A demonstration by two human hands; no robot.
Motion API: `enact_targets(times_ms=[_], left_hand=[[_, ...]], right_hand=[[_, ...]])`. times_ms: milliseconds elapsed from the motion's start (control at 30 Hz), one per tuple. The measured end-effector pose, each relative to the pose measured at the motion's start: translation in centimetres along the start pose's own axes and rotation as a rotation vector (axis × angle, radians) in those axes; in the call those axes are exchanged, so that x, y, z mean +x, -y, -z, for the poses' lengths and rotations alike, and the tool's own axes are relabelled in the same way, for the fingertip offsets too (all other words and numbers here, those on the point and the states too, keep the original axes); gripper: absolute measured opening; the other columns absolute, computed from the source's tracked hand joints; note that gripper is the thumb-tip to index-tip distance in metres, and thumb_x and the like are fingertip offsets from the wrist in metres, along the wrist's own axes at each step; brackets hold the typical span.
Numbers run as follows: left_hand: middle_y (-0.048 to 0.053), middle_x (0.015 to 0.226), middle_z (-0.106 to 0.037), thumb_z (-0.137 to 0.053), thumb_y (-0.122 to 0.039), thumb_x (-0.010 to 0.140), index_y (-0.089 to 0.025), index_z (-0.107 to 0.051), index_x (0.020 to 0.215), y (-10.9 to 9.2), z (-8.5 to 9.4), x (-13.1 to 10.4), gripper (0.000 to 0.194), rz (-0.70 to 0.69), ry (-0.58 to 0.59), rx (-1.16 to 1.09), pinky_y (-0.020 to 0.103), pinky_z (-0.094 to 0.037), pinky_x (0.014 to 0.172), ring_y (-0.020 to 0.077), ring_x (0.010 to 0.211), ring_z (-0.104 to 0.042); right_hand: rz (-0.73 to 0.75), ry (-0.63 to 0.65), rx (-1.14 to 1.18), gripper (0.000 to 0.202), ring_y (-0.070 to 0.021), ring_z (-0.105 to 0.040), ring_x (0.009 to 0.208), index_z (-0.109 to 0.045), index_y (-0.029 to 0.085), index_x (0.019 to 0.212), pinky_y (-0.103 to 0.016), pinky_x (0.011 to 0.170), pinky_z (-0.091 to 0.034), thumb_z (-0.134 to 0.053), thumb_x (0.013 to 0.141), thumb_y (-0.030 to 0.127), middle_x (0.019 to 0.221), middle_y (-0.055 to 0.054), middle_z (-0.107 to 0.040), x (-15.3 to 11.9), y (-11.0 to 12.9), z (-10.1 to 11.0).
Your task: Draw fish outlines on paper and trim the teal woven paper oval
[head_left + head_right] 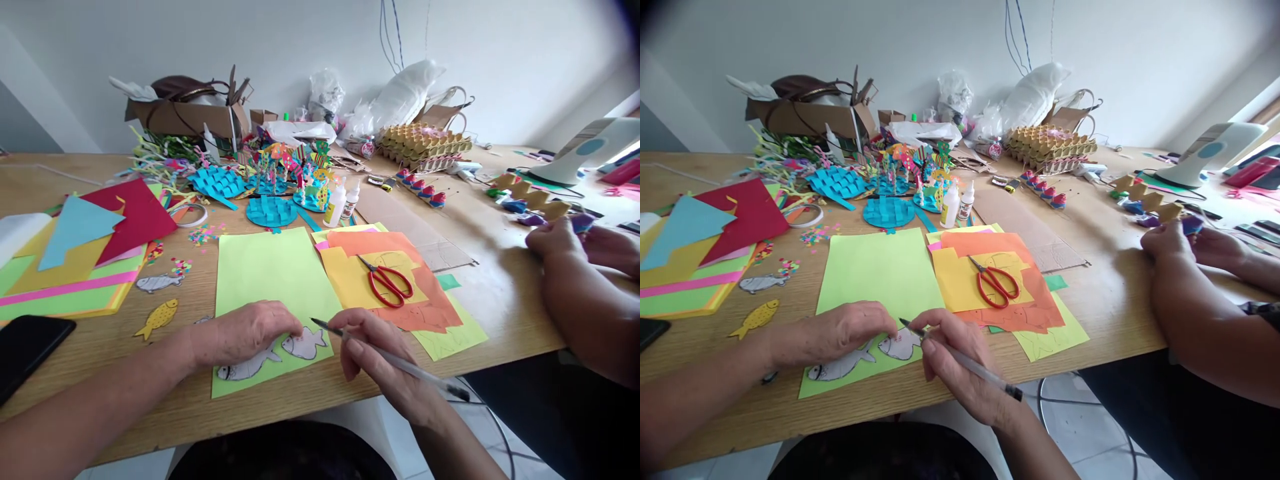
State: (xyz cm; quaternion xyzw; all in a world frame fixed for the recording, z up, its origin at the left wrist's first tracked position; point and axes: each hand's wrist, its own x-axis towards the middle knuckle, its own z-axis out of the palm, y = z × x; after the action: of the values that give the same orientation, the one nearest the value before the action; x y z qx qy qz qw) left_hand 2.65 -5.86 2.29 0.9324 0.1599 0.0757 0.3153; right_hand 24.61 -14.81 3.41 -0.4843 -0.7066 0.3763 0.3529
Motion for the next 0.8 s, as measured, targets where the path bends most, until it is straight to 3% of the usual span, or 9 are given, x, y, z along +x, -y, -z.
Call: enact_targets(times_ms=[200, 467, 800], left_hand=[[0.004, 0.086, -0.061, -0.038, -0.007, 0.091, -0.013, -0.06, 0.099, 0.0, 0.0, 0.0, 0.025, 0.012, -0.006, -0.007, 0.021, -0.042, 0.073, 0.0134, 0.08, -0.055], [0.003, 0.084, -0.059, -0.036, -0.009, 0.091, -0.016, -0.06, 0.095, 0.3, -0.1, 0.2, 0.024, 0.029, 0.007, -0.032, 0.022, -0.041, 0.073, 0.0143, 0.079, -0.054], [0.005, 0.089, -0.061, -0.037, -0.008, 0.089, -0.016, -0.06, 0.097, 0.7, -0.4, 0.1, 0.025, 0.035, 0.003, -0.081, 0.024, -0.042, 0.076, 0.0159, 0.082, -0.054]], right_hand=[[-0.024, 0.197, 0.023, 0.014, -0.013, -0.056, 0.068, -0.058, 0.02, 0.086, -0.023, 0.062, -0.041, -0.044, 0.086, 0.023, 0.073, 0.001, -0.063, 1.1, -0.2, -1.3], [-0.057, 0.184, -0.017, 0.014, -0.0099, -0.05, 0.059, -0.062, 0.017, 0.08, -0.02, 0.056, -0.039, -0.049, 0.076, 0.012, 0.07, 0.002, -0.06, 2.5, -1.6, -3.8], [-0.078, 0.204, -0.066, 0.013, -0.0093, -0.05, 0.057, -0.062, 0.019, 0.079, -0.019, 0.055, -0.039, -0.05, 0.076, 0.014, 0.068, 0.003, -0.061, 2.9, -1.8, -4.2]])
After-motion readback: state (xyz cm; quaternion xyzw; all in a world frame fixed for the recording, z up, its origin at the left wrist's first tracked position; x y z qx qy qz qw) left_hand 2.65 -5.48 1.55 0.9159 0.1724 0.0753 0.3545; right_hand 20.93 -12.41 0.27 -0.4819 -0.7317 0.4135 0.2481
